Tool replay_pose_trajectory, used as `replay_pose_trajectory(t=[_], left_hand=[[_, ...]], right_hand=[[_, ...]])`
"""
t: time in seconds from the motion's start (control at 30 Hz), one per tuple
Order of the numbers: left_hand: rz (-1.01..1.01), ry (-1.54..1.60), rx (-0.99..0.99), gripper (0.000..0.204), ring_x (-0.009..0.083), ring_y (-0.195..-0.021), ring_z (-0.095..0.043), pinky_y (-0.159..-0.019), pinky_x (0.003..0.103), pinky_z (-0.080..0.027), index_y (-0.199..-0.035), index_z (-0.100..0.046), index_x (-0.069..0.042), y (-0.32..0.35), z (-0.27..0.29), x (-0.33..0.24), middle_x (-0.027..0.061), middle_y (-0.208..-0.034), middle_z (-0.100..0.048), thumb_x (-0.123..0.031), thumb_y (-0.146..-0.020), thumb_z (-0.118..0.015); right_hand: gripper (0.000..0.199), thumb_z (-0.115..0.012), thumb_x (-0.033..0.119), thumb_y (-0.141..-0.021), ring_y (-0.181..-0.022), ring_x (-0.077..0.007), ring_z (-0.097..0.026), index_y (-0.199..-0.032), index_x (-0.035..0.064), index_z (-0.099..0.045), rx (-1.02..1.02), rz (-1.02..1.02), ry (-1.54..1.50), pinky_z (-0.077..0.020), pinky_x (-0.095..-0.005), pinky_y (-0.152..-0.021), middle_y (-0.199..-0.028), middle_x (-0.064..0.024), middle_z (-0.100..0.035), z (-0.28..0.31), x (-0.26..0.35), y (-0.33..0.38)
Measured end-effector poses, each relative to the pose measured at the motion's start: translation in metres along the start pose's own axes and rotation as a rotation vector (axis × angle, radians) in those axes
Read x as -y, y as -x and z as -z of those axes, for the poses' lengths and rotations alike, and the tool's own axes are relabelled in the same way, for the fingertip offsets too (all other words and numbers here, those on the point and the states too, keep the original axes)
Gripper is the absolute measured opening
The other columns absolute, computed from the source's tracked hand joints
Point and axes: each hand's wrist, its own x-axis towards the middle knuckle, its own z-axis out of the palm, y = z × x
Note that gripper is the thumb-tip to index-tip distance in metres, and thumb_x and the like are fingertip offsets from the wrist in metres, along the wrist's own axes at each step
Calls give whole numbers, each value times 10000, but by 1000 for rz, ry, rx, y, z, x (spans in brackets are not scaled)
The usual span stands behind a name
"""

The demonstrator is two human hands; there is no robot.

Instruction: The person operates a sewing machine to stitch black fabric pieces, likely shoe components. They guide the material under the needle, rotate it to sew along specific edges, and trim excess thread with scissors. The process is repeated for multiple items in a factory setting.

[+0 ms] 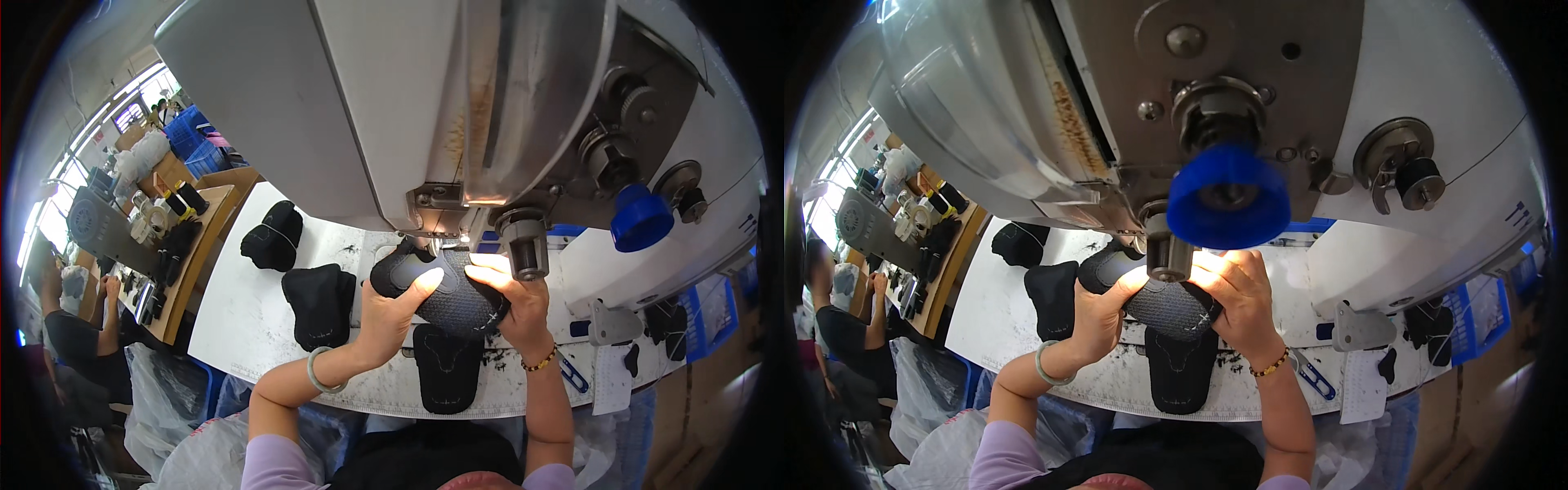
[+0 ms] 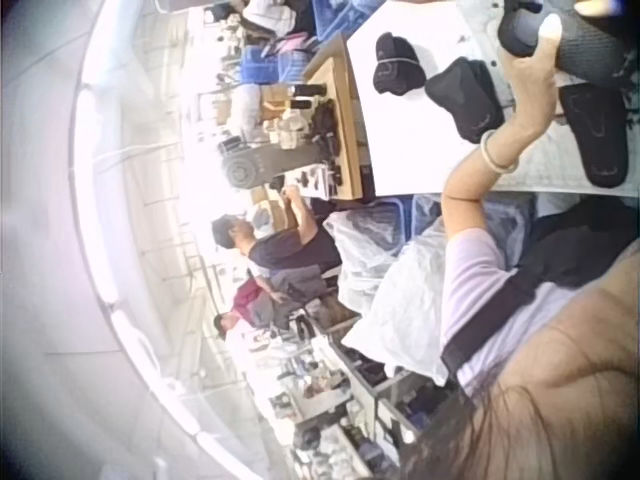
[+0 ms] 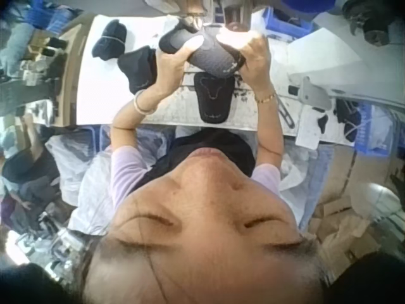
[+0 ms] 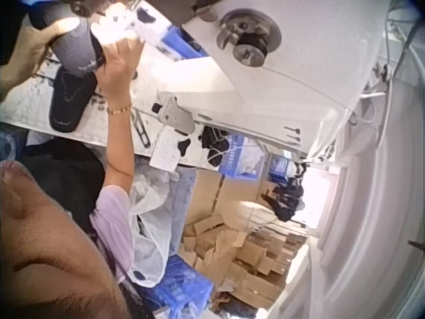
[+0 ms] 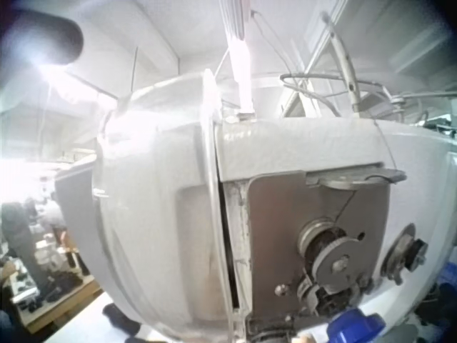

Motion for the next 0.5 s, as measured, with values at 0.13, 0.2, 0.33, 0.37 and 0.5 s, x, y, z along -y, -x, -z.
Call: replay_pose_trajectory(t=[0.13,0.2,0.33,0.37,0.5], left_hand=[[66,34,-18,234,91,-795,-587,-745,233,-473,-1037,-580,4,-8,1,-9,36,-886,-637,-69,-825,-649],[94,50,-26,217,94,-805,-583,-760,236,-467,-1021,-584,-6,-11,3,-11,33,-891,-629,-70,-824,-647],[127,54,-6,166,117,-809,-593,-754,255,-479,-983,-591,2,-19,8,-11,50,-880,-618,-45,-825,-610],[129,58,5,155,127,-803,-601,-741,263,-488,-973,-591,11,-22,10,-11,60,-872,-616,-30,-824,-594],[191,130,38,116,132,-828,-600,-762,262,-481,-937,-610,19,-29,21,-7,62,-874,-630,-26,-842,-561]], right_hand=[[271,-634,21,-719,-919,-196,-627,-970,99,-697,6,21,105,-438,-321,-850,-1025,-56,-680,1,2,2],[307,-596,-14,-716,-919,-181,-620,-978,109,-699,-18,42,135,-420,-314,-863,-1026,-40,-681,0,6,3],[346,-611,46,-627,-809,-167,-505,-950,143,-690,-68,136,215,-373,-343,-798,-894,38,-588,-7,6,5],[352,-612,42,-627,-795,-158,-504,-954,144,-690,-73,156,246,-374,-337,-795,-879,44,-575,-6,9,3],[360,-621,29,-628,-749,-125,-501,-964,141,-687,-82,198,320,-382,-318,-779,-838,63,-538,-9,22,-2]])
